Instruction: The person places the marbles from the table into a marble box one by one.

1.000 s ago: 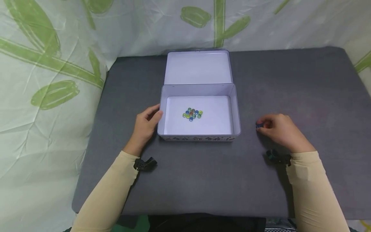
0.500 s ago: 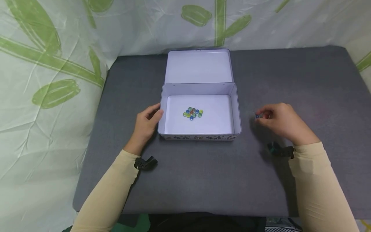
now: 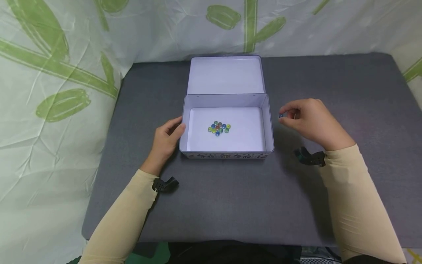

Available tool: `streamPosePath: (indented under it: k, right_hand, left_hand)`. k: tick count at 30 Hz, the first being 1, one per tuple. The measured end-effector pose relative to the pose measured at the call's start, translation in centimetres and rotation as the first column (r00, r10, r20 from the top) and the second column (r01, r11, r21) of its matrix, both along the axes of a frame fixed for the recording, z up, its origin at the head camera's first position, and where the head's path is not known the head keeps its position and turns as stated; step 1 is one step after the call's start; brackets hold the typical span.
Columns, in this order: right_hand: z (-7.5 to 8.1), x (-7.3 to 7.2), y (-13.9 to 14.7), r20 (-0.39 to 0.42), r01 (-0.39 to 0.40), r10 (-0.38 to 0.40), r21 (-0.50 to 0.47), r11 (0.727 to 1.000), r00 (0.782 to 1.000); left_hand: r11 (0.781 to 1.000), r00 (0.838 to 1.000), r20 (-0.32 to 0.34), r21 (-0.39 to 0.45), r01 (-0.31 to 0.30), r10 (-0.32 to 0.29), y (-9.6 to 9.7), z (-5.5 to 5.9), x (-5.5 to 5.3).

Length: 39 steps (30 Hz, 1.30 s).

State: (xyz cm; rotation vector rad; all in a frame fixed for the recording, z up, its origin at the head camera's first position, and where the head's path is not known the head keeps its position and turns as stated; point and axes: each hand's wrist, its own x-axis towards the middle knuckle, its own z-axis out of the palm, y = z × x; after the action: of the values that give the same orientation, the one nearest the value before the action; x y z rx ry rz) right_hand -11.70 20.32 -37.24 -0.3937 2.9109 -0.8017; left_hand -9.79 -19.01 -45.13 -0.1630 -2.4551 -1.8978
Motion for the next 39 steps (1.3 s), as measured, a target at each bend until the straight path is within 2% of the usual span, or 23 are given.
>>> streamPosePath:
  k: [6, 15, 24, 31, 38, 39]
  right_hand:
    - [0.8, -1.3, -2.6, -0.018, -0.065, 0.065, 0.009, 0.998, 0.998]
    - [1.0, -2.7, -6.8, 0.030, -0.145, 0.145, -0.004, 0.989, 0.989]
    - [-0.1, -4.3, -10.4, 0.067, -0.258, 0.257, 0.012, 0.966, 0.964]
    - [-1.7, -5.3, -12.6, 0.151, -0.331, 0.328, -0.003, 0.944, 0.933]
    - [-3.2, -5.8, -13.7, 0.216, -0.395, 0.383, 0.014, 0.919, 0.898]
    - [-3.3, -5.8, -13.8, 0.223, -0.403, 0.389, 0.020, 0.915, 0.894]
  left_hand:
    - [1.000, 1.000, 0.003, 0.012, 0.001, -0.001, -0.2, 0.1, 0.0]
    - [1.000, 1.000, 0.007, 0.026, 0.010, -0.010, 0.1, 0.3, -0.1]
    - [1.000, 1.000, 0.005, 0.023, 0.003, -0.003, 0.2, 0.2, 0.0]
    - [1.000, 1.000, 0.000, 0.019, -0.003, 0.003, 0.1, 0.3, 0.0]
    - [1.000, 1.000, -0.012, 0.023, -0.011, 0.011, -0.7, -3.2, -1.5]
    - [1.000, 1.000, -0.018, 0.027, -0.012, 0.012, -0.7, -3.3, -1.5]
